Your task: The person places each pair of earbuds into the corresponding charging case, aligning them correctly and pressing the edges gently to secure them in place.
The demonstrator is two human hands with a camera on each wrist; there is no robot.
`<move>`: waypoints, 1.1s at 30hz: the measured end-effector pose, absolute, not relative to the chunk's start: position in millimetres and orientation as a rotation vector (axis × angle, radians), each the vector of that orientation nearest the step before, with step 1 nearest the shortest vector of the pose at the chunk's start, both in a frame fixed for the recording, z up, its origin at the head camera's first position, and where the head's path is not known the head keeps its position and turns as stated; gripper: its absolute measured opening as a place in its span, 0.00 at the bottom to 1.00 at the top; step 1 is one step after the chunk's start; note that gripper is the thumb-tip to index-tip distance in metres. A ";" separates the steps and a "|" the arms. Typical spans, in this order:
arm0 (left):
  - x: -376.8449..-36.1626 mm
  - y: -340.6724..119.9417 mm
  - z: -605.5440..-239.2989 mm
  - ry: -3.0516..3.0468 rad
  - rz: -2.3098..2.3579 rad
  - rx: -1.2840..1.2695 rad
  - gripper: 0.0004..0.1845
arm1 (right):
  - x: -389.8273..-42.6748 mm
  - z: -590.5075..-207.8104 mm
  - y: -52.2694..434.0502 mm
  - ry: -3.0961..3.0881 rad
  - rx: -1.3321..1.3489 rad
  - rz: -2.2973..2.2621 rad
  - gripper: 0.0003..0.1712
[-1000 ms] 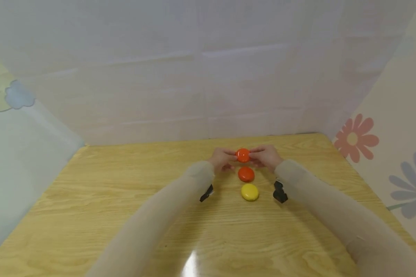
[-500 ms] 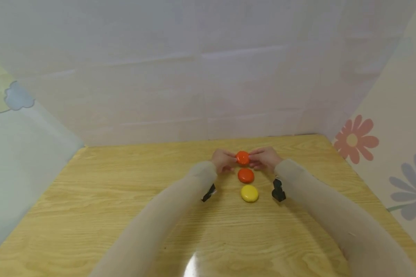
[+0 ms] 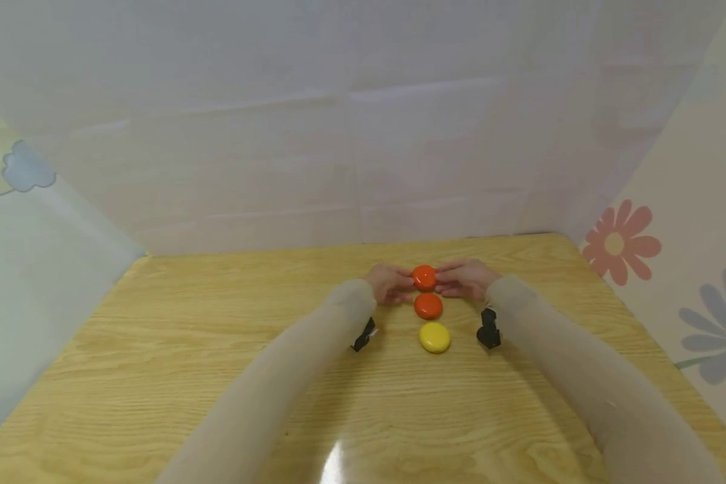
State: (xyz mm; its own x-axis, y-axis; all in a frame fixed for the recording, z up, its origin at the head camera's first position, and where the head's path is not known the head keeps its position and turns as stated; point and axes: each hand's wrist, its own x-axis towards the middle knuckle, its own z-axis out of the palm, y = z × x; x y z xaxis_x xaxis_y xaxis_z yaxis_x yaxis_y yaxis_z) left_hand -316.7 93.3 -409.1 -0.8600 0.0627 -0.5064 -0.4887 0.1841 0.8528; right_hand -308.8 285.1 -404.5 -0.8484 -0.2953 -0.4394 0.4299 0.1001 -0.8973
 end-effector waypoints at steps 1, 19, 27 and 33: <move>-317.0 94.0 -408.9 2.039 1.717 -0.400 0.15 | -309.3 -403.8 284.9 1.851 0.142 -1.807 0.33; -322.6 96.3 -410.5 2.065 1.621 -0.465 0.15 | -315.1 -405.9 283.2 1.916 0.097 -1.710 0.35; -320.9 90.7 -409.0 2.065 1.632 -0.444 0.15 | -317.5 -408.5 287.2 1.892 0.092 -1.711 0.34; -313.9 79.5 -405.8 2.043 1.676 -0.356 0.20 | -314.2 -404.4 293.7 1.837 0.144 -1.754 0.36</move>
